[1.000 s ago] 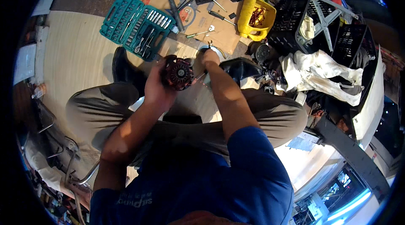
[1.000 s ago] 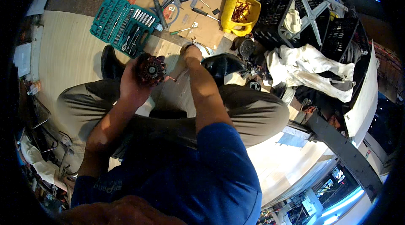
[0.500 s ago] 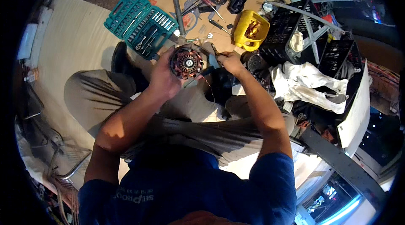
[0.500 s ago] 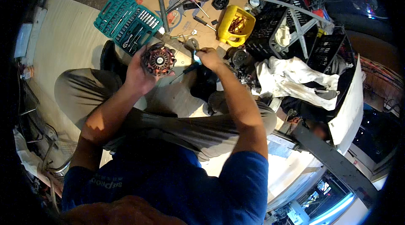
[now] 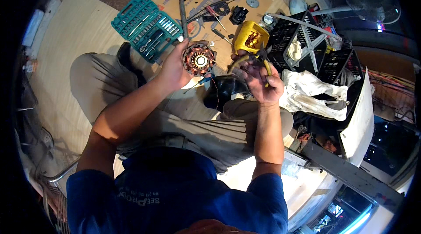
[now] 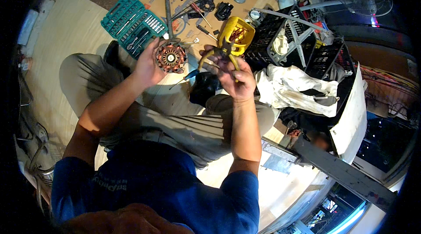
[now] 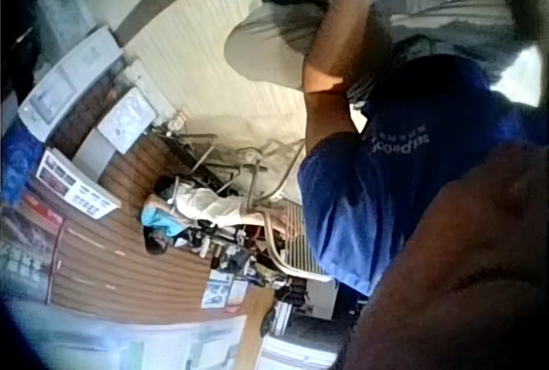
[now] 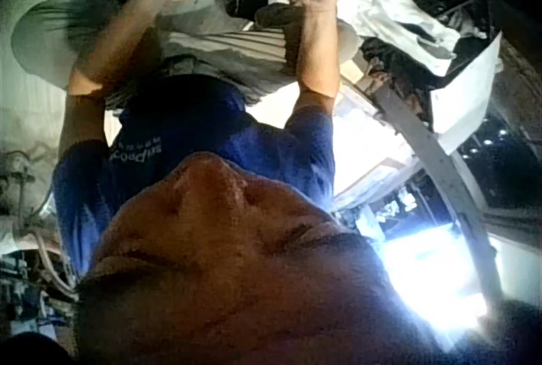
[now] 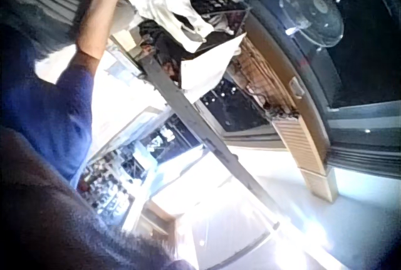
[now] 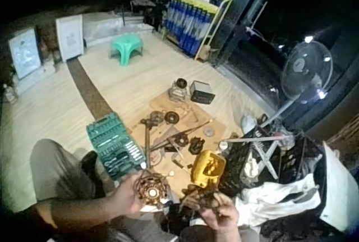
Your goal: The person handles a small electronic component and uses pliers to manipulate copper wires and connections on it.
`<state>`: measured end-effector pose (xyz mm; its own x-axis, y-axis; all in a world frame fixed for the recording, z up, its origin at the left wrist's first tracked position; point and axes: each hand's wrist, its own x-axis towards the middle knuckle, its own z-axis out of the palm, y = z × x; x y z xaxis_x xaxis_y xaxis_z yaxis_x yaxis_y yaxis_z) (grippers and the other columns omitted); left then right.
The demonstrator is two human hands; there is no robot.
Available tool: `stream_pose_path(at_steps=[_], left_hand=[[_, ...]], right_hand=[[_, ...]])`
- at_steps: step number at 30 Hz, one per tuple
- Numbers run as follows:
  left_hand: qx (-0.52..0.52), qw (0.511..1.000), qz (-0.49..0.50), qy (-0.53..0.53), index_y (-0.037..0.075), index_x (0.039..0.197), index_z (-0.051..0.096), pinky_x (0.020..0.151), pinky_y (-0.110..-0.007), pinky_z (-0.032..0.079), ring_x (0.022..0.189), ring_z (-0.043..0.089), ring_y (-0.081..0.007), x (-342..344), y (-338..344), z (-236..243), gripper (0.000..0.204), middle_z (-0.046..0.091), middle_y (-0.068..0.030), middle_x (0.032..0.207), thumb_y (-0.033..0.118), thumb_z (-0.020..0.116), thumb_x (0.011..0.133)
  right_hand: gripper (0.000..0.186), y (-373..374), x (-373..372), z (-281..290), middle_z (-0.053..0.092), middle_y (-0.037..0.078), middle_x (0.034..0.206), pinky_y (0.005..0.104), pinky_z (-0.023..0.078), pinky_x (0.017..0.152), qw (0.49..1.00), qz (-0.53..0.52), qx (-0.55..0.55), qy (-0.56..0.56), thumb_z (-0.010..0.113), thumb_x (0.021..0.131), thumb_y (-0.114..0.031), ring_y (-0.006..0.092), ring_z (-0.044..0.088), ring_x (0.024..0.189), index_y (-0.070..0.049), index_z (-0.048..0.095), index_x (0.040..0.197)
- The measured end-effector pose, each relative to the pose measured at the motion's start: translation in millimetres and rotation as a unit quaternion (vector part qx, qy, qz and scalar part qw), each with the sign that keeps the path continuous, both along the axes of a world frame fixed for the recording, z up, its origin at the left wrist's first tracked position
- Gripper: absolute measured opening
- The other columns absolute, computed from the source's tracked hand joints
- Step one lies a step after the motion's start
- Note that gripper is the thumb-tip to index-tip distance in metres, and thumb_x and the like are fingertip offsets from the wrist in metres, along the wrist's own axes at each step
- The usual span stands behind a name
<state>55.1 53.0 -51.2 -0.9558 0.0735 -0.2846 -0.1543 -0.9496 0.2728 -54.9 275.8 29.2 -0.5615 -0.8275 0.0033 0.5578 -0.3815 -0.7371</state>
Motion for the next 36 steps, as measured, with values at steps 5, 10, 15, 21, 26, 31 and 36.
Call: stream_pose_path(at_steps=[5,10,15,21,26,31,36], left_hand=[[-0.012,1.0,-0.004,-0.002,0.007,0.121,0.053,0.077,-0.054,0.052,0.096,0.063,-0.0289,0.3,2.1,11.5,0.051,0.063,-0.0132,0.109,0.048,0.034,0.097],[-0.01,1.0,-0.012,0.01,0.005,0.127,0.049,0.08,-0.053,0.052,0.101,0.061,-0.0304,4.8,-0.8,6.0,0.057,0.06,-0.015,0.114,0.051,0.034,0.096],[0.001,1.0,-0.004,0.028,0.003,0.126,0.05,0.074,-0.052,0.054,0.097,0.063,-0.033,6.5,-1.7,11.2,0.055,0.062,-0.0171,0.111,0.047,0.032,0.098],[-0.019,1.0,0.012,0.001,0.0,0.125,0.049,0.077,-0.05,0.055,0.099,0.063,-0.031,2.8,3.1,9.3,0.055,0.062,-0.0173,0.112,0.044,0.031,0.099],[-0.015,0.999,0.029,-0.02,-0.003,0.124,0.049,0.078,-0.047,0.055,0.098,0.064,-0.03,1.8,1.4,5.9,0.057,0.062,-0.0167,0.112,0.046,0.033,0.098],[-0.028,1.0,0.002,-0.007,0.003,0.125,0.05,0.076,-0.05,0.055,0.096,0.065,-0.0294,3.6,-11.0,14.1,0.06,0.063,-0.0166,0.111,0.052,0.032,0.097],[-0.054,0.998,0.006,-0.028,0.006,0.12,0.053,0.075,-0.052,0.054,0.093,0.065,-0.0285,1.0,-17.2,14.7,0.061,0.063,-0.0149,0.11,0.057,0.029,0.096]], right_hand=[[0.063,-4.5,-4.1,-21.9,0.055,0.019,0.118,0.0612,0.029,0.104,1.0,-0.01,0.001,-0.02,0.06,0.073,-0.023,0.0452,0.041,0.125,0.009,0.044,0.125],[0.068,-5.7,-10.5,-35.1,0.054,0.014,0.106,0.061,0.029,0.104,0.999,-0.021,-0.009,-0.025,0.06,0.073,-0.023,0.045,0.041,0.125,0.008,0.039,0.13],[0.046,-15.2,-5.2,-26.7,0.054,0.0,0.088,0.0258,0.036,0.071,0.995,-0.031,0.097,0.004,0.059,0.073,-0.013,0.0137,0.046,0.08,0.001,0.051,0.116],[0.033,-41.4,7.9,-27.9,0.056,0.0,0.091,0.0189,0.036,0.069,0.988,-0.012,0.156,0.01,0.056,0.08,-0.013,0.0084,0.048,0.079,-0.001,0.054,0.111],[0.035,-45.6,5.1,-27.9,0.06,0.003,0.099,0.0243,0.042,0.075,0.972,-0.062,0.217,0.069,0.05,0.093,-0.025,0.0123,0.054,0.081,0.001,0.053,0.116],[0.03,-23.0,-8.7,-23.5,0.059,0.008,0.097,0.0285,0.042,0.084,0.882,-0.051,0.279,0.377,0.055,0.09,-0.024,0.02,0.056,0.09,0.0,0.058,0.107],[0.039,-20.3,-0.5,-4.7,0.055,0.019,0.107,0.0394,0.044,0.088,0.689,-0.037,0.361,0.628,0.069,0.074,-0.014,0.0387,0.053,0.1,-0.001,0.056,0.108]])
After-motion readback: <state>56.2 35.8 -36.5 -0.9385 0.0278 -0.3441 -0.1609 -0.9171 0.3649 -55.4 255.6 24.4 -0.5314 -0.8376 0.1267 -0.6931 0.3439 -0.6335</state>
